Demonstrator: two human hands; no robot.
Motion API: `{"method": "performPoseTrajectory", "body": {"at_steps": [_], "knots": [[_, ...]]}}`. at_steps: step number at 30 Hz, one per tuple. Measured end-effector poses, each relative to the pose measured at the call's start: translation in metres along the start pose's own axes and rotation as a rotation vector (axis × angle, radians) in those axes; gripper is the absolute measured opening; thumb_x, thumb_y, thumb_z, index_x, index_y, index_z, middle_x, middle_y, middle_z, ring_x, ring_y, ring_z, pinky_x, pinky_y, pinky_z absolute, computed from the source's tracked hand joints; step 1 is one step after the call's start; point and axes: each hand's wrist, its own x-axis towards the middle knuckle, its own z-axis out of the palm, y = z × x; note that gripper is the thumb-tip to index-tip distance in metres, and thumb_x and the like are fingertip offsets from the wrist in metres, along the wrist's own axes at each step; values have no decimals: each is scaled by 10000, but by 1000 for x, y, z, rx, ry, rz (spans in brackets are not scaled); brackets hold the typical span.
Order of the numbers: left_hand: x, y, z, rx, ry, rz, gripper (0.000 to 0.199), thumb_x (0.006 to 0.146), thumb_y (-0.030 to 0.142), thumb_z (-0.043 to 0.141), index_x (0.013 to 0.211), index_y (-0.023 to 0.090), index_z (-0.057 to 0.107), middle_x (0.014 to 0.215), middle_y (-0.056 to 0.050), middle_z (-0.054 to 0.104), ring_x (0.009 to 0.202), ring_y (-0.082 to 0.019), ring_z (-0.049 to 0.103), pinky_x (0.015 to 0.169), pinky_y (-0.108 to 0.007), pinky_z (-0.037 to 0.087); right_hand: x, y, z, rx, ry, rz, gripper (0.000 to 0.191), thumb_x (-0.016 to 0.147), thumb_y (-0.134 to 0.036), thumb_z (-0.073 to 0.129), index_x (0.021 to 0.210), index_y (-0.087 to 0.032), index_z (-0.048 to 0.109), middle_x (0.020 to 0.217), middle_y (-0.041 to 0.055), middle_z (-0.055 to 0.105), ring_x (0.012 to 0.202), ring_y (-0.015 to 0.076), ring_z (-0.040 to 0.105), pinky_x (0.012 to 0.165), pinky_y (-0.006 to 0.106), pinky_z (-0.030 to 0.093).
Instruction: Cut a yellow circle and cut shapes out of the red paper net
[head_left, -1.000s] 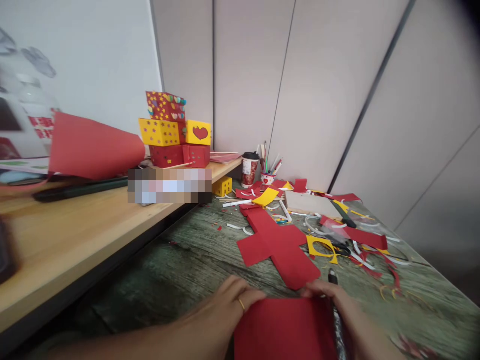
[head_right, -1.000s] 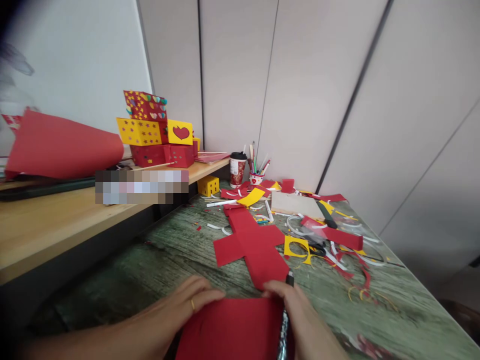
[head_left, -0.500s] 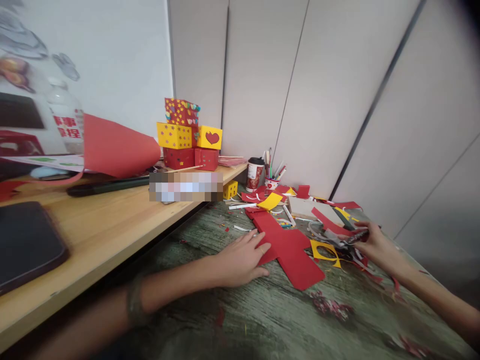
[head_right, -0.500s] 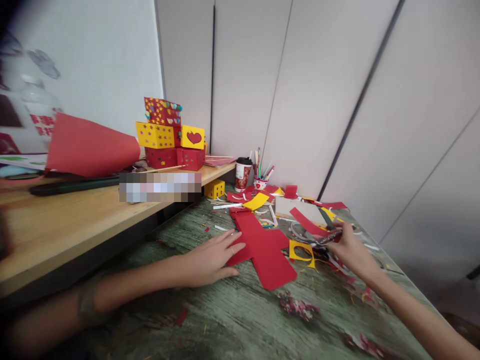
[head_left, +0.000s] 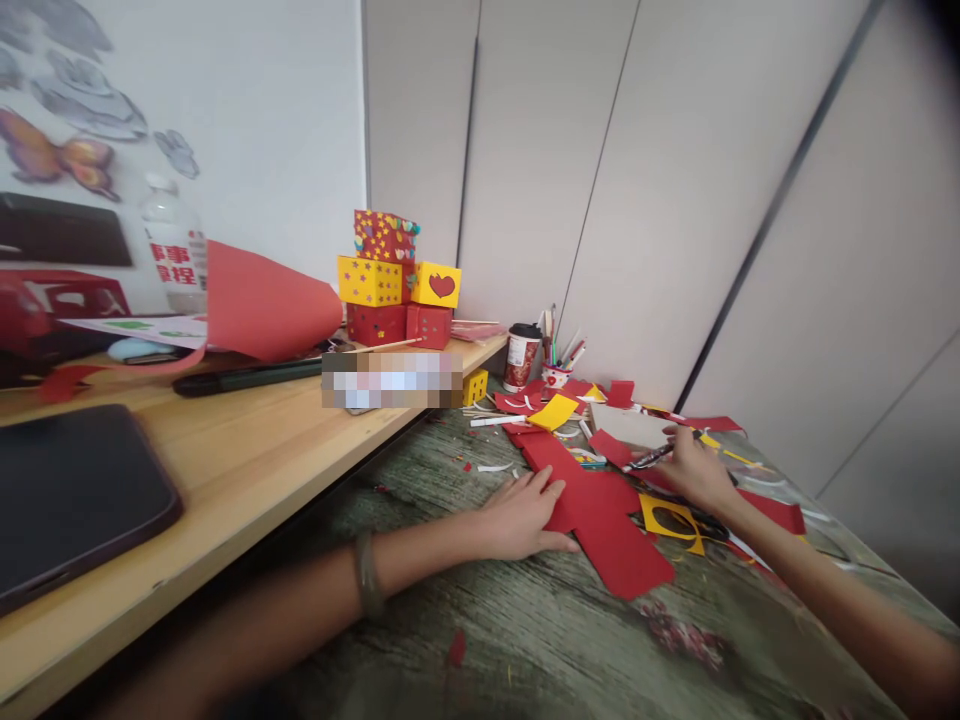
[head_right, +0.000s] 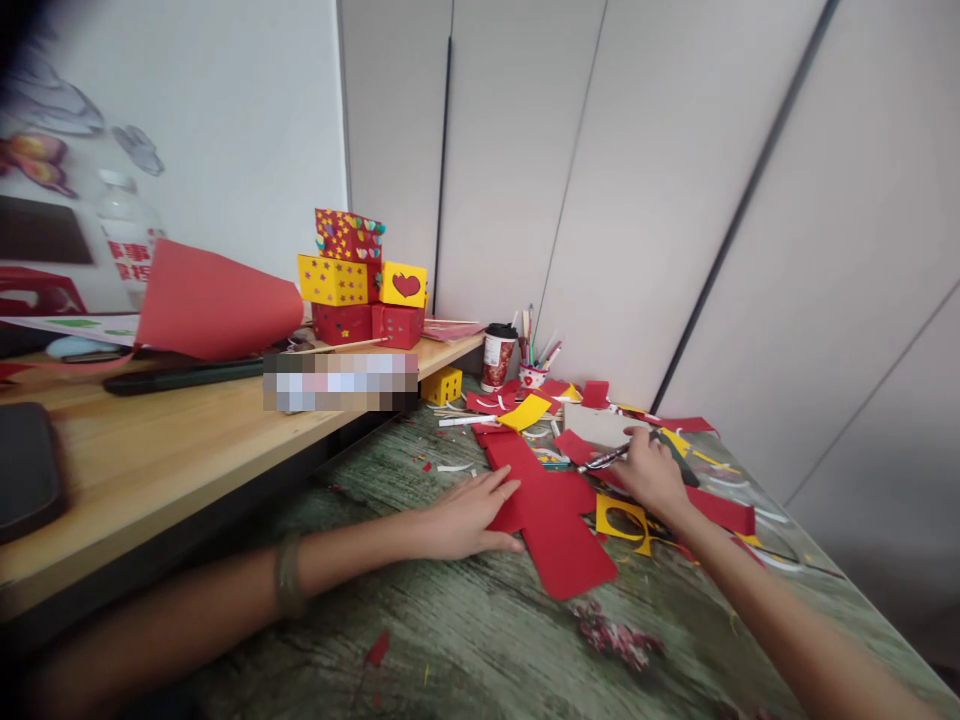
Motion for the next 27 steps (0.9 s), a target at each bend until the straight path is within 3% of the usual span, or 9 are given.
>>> {"method": "performPoseTrajectory", "body": {"at_steps": [5, 10, 14, 17, 19, 23, 27], "knots": [[-2, 5, 2, 20, 105, 109, 701, 757, 558, 407, 1288, 140, 220, 1345, -158, 217, 1190, -300, 279, 927, -408, 302, 5, -39, 9, 60, -1, -115, 303, 833, -290, 482, 1105, -156, 478, 1094, 74, 523, 943, 212, 526, 782, 429, 425], [-12, 24, -12, 65, 219, 158, 639, 743, 464, 487, 1256, 142, 283, 1318, -111, 281, 1151, -266, 321, 928, -387, 323, 13, -79, 10, 208, -39, -227, 281, 837, -259, 483, 1097, -153, 487, 1096, 71, 526, 920, 200, 543, 756, 406, 450], [-37, 38, -30, 76, 280, 207, 633, 759, 454, 475, 1268, 138, 271, 1332, -84, 272, 1194, -220, 263, 989, -340, 258, 20, -92, 3, 340, -76, -238, 274, 837, -263, 482, 1093, -166, 491, 1098, 69, 525, 910, 194, 545, 746, 395, 455], [-65, 44, -41, 103, 255, 212, 588, 795, 437, 425, 1275, 132, 275, 1352, -80, 245, 1228, -205, 209, 1020, -314, 200, 19, -93, -2, 434, -116, -224, 290, 843, -307, 456, 1101, -175, 456, 1080, 74, 534, 924, 201, 547, 764, 388, 450], [-84, 46, -46, 119, 221, 174, 560, 821, 424, 377, 1291, 149, 248, 1367, -63, 223, 1242, -201, 186, 1027, -332, 193, 12, -94, -4, 489, -180, -229, 274, 845, -362, 417, 1074, -212, 428, 1051, 67, 559, 927, 206, 558, 757, 353, 464], [-115, 42, -51, 125, 140, 10, 572, 803, 410, 410, 1292, 157, 252, 1350, -58, 266, 1224, -213, 249, 979, -365, 305, -22, -97, -11, 548, -377, -278, 235, 823, -400, 419, 992, -236, 424, 1002, 50, 599, 921, 213, 571, 758, 332, 481], [-135, 29, -51, 144, 182, -97, 571, 791, 363, 444, 1290, 165, 251, 1323, -73, 317, 1193, -211, 317, 931, -369, 370, -65, -97, -25, 521, -502, -291, 307, 778, -382, 503, 1044, -237, 452, 1015, 52, 590, 886, 233, 580, 741, 375, 486]]}}
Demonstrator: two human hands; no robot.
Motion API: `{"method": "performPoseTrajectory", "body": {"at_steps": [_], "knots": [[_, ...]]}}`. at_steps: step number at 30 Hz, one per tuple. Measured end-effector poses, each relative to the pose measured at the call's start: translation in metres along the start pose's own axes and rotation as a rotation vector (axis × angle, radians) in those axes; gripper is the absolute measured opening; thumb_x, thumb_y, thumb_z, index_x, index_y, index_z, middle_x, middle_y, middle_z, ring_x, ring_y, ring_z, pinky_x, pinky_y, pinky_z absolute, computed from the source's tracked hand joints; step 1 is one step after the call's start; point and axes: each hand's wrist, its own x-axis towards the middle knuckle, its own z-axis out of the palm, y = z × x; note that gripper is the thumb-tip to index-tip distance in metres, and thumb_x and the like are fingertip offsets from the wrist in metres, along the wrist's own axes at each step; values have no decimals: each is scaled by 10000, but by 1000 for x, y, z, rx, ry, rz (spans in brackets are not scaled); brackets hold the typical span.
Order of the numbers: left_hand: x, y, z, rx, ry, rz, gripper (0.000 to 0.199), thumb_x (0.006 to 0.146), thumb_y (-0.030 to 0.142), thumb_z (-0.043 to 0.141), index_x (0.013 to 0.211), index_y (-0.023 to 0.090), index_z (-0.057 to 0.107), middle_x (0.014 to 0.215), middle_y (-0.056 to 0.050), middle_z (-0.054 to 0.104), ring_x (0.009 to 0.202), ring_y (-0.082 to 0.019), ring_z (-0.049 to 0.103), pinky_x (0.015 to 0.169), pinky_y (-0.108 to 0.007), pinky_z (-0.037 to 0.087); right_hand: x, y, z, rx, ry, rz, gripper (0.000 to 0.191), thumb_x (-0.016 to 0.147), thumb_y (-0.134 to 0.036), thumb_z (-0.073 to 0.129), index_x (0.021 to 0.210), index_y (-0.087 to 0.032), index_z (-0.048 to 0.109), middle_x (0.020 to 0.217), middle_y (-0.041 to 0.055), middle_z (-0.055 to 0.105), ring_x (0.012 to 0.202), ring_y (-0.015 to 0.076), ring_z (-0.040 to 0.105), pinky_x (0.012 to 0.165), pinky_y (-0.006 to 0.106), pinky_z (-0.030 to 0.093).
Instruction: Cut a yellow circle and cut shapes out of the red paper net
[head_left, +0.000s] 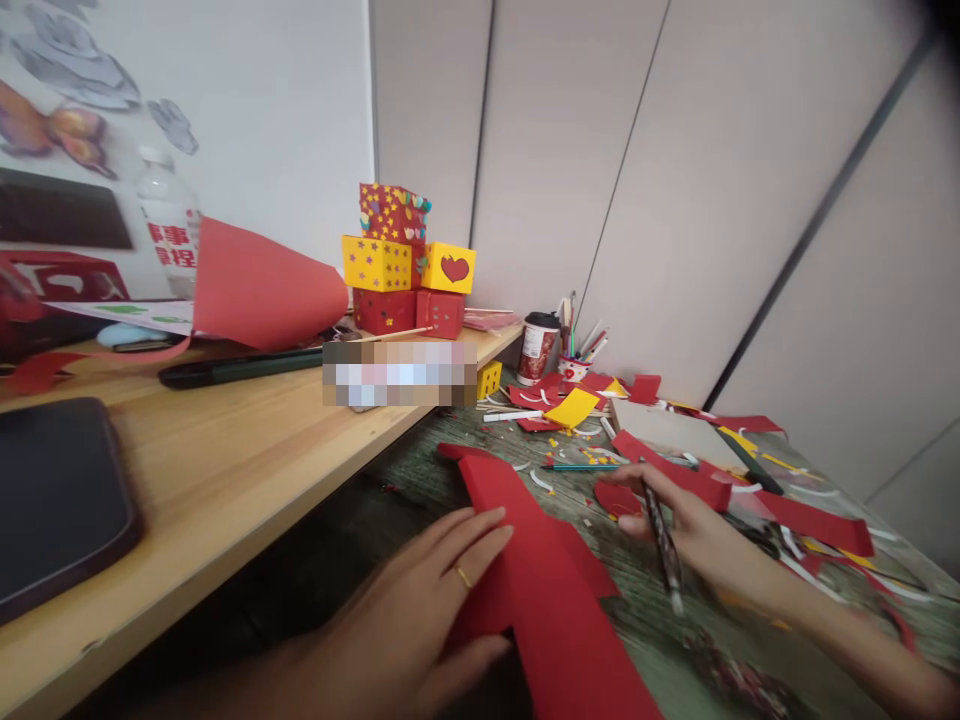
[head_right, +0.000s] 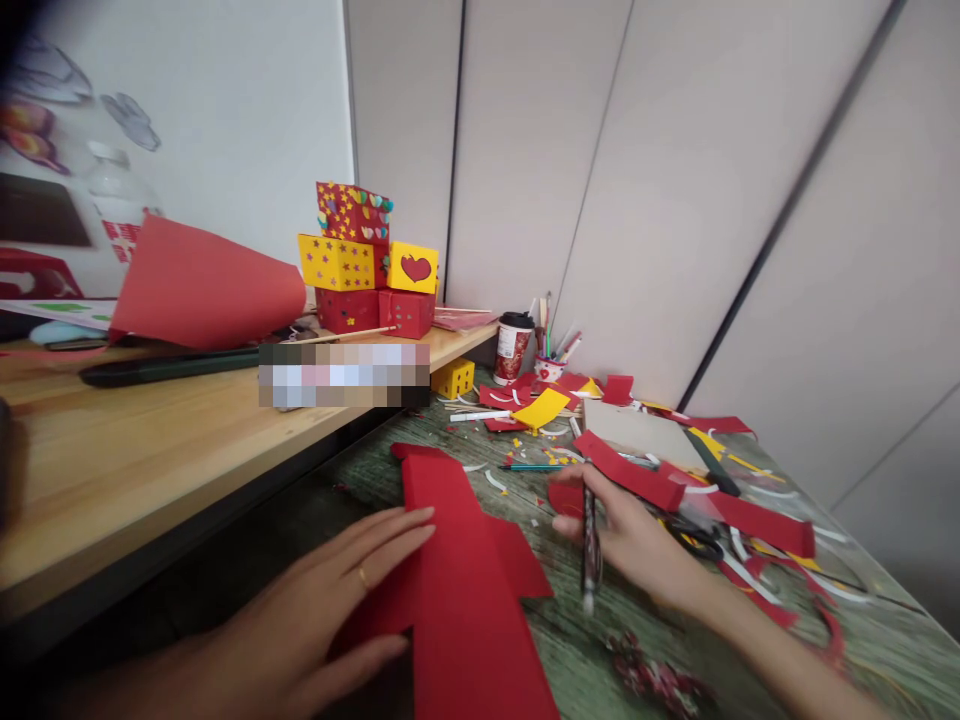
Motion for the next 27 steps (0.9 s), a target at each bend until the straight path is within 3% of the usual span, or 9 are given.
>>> {"method": "performPoseTrajectory", "body": {"at_steps": [5, 10, 15, 18, 23, 27], "knots": [[-12, -7, 0, -48, -11, -120, 563, 795, 390, 435, 1299, 238, 235, 1330, -33, 307, 1174, -207, 350, 931, -367, 364, -23, 5, 4, -105, -174, -29, 376, 710, -378, 589, 1051, -251, 497, 1159, 67, 516, 1065, 270, 461, 899, 431, 360], [-10, 2, -7, -112, -161, -222, 551, 791, 387, 430, 1294, 232, 266, 1336, -23, 289, 1191, -213, 322, 959, -372, 319, -12, 19, 4, 2, -142, 30, 376, 714, -380, 581, 1053, -238, 502, 1110, 70, 549, 1014, 268, 500, 872, 410, 391], [1, 13, -14, -128, -324, -210, 566, 777, 382, 448, 1286, 190, 293, 1329, -52, 288, 1193, -237, 314, 959, -392, 312, 3, 41, -9, 88, 27, 66, 292, 822, -411, 403, 1029, -209, 434, 1046, 89, 555, 964, 238, 538, 801, 357, 453], [8, 15, -10, -132, -391, -179, 567, 780, 380, 441, 1287, 177, 289, 1337, -60, 273, 1204, -244, 293, 963, -405, 304, 9, 60, -20, 81, 77, 78, 316, 770, -443, 476, 965, -196, 454, 981, 83, 571, 921, 245, 557, 781, 358, 465], [17, 10, 8, -160, -391, -110, 560, 799, 372, 405, 1304, 192, 247, 1361, -47, 231, 1229, -230, 241, 994, -398, 253, 15, 74, -20, -39, 51, 107, 322, 683, -426, 599, 881, -191, 501, 848, 24, 601, 734, 208, 594, 624, 322, 497], [24, 4, 18, -189, -331, -50, 589, 803, 400, 403, 1321, 233, 176, 1380, -26, 183, 1243, -196, 209, 1006, -359, 233, 23, 75, -7, -132, 20, 78, 266, 776, -325, 550, 976, -152, 517, 892, 29, 584, 721, 155, 578, 630, 317, 480]]}}
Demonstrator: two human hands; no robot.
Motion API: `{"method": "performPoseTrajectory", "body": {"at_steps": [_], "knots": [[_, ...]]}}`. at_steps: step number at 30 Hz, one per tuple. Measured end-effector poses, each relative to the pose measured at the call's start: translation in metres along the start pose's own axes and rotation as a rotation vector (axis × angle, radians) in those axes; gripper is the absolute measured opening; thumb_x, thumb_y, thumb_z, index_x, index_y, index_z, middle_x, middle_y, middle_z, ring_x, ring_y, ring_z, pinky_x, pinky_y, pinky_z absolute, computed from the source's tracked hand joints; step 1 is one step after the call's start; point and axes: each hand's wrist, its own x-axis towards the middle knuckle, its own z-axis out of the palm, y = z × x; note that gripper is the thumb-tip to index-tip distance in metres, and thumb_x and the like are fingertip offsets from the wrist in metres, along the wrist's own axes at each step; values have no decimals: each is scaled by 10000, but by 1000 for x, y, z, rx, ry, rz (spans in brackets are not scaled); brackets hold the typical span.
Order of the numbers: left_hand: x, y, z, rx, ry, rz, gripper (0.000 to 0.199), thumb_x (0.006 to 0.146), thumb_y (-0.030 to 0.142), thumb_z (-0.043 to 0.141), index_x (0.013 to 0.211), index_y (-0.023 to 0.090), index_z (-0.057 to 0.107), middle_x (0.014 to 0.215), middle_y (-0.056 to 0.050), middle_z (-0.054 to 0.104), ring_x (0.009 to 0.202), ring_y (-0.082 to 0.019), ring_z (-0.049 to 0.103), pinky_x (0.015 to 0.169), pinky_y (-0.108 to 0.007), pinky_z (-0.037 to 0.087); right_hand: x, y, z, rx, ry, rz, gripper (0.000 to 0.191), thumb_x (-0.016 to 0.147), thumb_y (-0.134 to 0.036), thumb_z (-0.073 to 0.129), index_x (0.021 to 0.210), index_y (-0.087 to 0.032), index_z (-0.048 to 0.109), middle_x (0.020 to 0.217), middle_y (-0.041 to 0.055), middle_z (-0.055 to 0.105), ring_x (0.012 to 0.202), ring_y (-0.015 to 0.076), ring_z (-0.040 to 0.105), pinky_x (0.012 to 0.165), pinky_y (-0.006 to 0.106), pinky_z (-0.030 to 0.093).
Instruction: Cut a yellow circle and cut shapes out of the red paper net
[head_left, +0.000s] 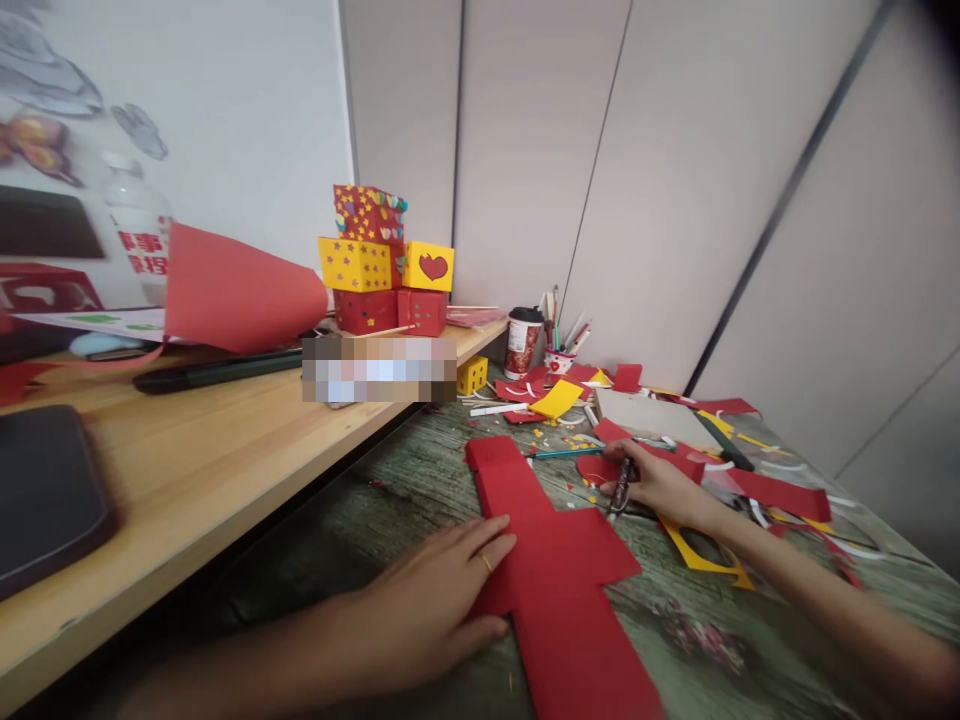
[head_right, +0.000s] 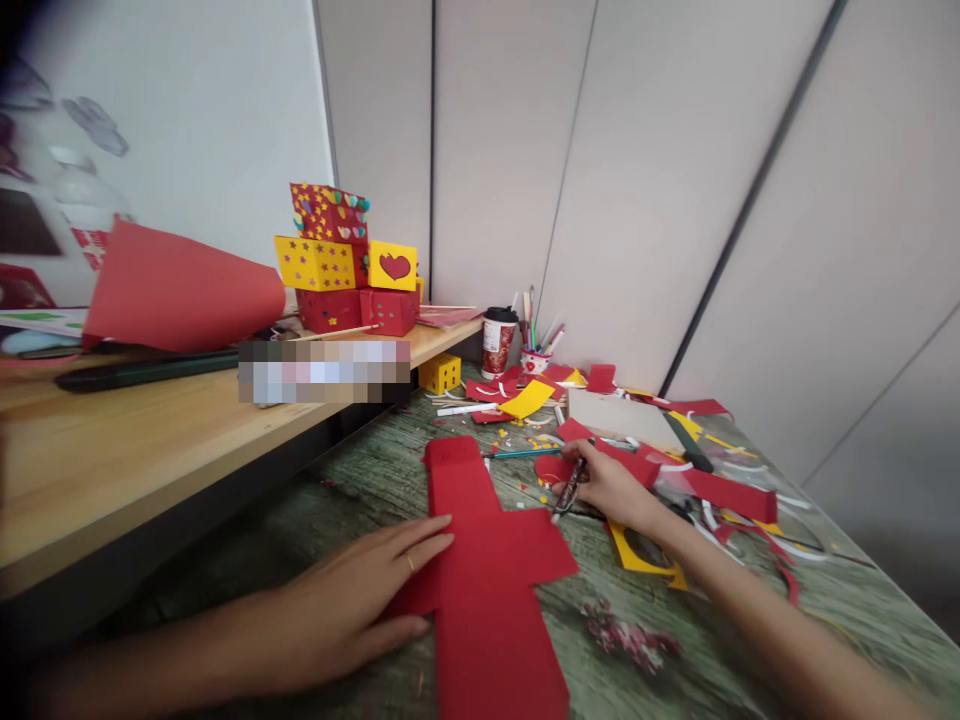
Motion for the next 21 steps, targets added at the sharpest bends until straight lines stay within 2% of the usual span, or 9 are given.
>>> {"method": "performPoseTrajectory", "body": {"at_steps": [3, 7, 12, 16, 21], "knots": [[4, -4, -1, -21, 5, -37, 663, 788, 452, 424, 1330, 213, 125, 1394, -40, 119, 1255, -186, 172, 1009, -333, 223, 6, 0, 8, -43, -4, -28, 220, 843, -262, 471, 1026, -150, 519, 978, 49, 568, 782, 152, 572, 668, 338, 477], [3, -7, -3, 4, 4, -56, 726, 766, 535, 419, 1332, 192, 119, 1397, -52, 94, 1268, -201, 108, 1022, -350, 178, 9, 2, 10, -73, -7, -64, 229, 843, -254, 473, 1049, -163, 515, 1048, 60, 550, 858, 172, 561, 721, 366, 467], [-4, -5, -1, 80, 52, -46, 667, 789, 516, 393, 1326, 204, 150, 1393, -40, 122, 1269, -209, 99, 1022, -368, 175, 6, 3, 7, -105, -8, -82, 247, 833, -277, 485, 1052, -165, 507, 1016, 56, 559, 836, 170, 561, 713, 364, 462], [-9, 5, -3, 125, 55, 2, 599, 806, 451, 406, 1316, 215, 198, 1384, -43, 164, 1265, -232, 114, 1015, -390, 195, 6, 3, 10, -97, 3, -95, 281, 818, -287, 505, 1073, -167, 491, 1019, 56, 552, 838, 175, 557, 711, 367, 461], [-13, 26, -10, 134, -22, 56, 505, 814, 407, 419, 1270, 210, 324, 1358, -56, 237, 1253, -257, 153, 1000, -419, 225, 11, 8, 17, -60, 29, -78, 241, 839, -261, 478, 1052, -154, 506, 1011, 56, 557, 815, 164, 569, 682, 351, 479]]}}
